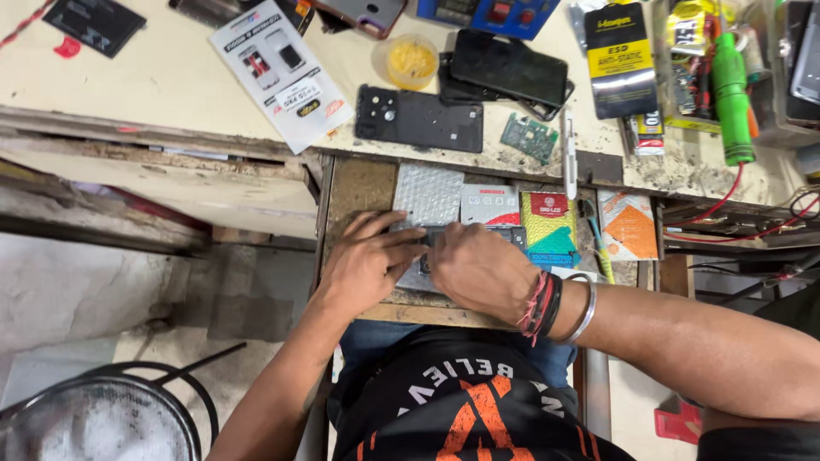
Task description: The person holds a light blue smartphone, opens its back cover, and works on the exposed internal components on the workbench. They use a small hand tool to pry and adjust parts inside the phone, reposition the device, and continue manipulating the internals throughout the episode.
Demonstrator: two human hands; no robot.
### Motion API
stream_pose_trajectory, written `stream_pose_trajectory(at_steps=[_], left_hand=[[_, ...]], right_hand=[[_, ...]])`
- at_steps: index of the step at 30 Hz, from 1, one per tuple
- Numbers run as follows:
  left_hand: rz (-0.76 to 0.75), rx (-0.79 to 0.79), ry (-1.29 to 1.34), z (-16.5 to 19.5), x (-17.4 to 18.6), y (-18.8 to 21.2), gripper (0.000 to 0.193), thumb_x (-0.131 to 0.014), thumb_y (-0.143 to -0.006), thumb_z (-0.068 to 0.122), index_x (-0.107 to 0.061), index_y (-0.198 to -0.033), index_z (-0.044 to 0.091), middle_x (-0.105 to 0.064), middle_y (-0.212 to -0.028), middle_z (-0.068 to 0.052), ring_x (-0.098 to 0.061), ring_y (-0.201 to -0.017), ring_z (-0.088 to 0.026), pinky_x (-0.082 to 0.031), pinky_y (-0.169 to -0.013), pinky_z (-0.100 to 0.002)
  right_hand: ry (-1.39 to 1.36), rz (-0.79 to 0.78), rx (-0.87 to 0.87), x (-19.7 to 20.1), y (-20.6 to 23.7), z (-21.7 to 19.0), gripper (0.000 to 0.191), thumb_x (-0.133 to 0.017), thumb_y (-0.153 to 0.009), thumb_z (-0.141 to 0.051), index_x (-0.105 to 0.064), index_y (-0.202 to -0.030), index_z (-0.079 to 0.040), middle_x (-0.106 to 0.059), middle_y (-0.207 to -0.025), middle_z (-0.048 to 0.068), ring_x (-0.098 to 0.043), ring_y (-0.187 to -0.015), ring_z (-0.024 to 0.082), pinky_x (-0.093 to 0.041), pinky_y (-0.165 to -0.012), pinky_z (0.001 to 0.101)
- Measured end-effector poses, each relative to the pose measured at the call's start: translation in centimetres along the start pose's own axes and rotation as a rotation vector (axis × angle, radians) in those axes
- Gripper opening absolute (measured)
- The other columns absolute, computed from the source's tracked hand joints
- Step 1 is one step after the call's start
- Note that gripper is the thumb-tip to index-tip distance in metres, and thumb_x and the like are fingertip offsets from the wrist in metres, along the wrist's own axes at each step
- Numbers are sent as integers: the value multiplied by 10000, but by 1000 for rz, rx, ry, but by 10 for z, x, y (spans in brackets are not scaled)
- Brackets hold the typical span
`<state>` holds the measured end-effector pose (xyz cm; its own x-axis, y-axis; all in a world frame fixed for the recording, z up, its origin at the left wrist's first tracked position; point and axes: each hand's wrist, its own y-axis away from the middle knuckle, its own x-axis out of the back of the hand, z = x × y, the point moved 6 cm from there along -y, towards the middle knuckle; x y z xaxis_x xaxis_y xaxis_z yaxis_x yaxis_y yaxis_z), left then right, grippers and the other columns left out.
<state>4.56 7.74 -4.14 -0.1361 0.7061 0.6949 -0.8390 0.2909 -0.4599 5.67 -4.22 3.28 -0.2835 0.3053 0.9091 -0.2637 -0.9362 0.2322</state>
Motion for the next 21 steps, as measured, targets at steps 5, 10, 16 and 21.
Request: stream_pose_trajectory(at_steps=[5, 10, 16, 21], left_hand=[[-34, 5, -58, 0, -1, -2, 111, -752, -813, 124, -791, -917, 129, -759, -1208, 20, -608, -1293, -239, -444, -1090, -450], [-37, 15, -24, 3, 1, -6, 183, -759, -803, 127, -809, -978, 146, -754, -1205, 16, -598, -1275, -252, -438, -1083, -449], [-46, 21, -19, 4, 2, -9, 172, -767, -806, 134, -817, -969, 161, -755, -1202, 15, -585, -1277, -252, -430, -1074, -456], [-43, 48, -29, 2, 1, -7, 118, -760, -808, 137, -803, -917, 145, -760, -1214, 26, -592, -1302, -241, -445, -1089, -434]], right_hand=[[-68, 294, 32, 17, 6, 0, 156, -640, -763, -241, -692, -784, -96, -657, -835, 25, -635, -861, 199, -536, -646, 323], [-77, 160, 81, 8, 7, -3, 150, -648, -742, -231, -680, -793, -93, -663, -854, 37, -635, -878, 216, -547, -702, 339], [-187, 50, -40, 5, 7, 8, 212, -641, -856, -261, -687, -894, -58, -666, -851, 65, -640, -852, 223, -555, -662, 346], [-156, 53, -62, 7, 11, 9, 168, -617, -876, -229, -678, -934, -84, -667, -884, 65, -664, -849, 221, -566, -607, 351]])
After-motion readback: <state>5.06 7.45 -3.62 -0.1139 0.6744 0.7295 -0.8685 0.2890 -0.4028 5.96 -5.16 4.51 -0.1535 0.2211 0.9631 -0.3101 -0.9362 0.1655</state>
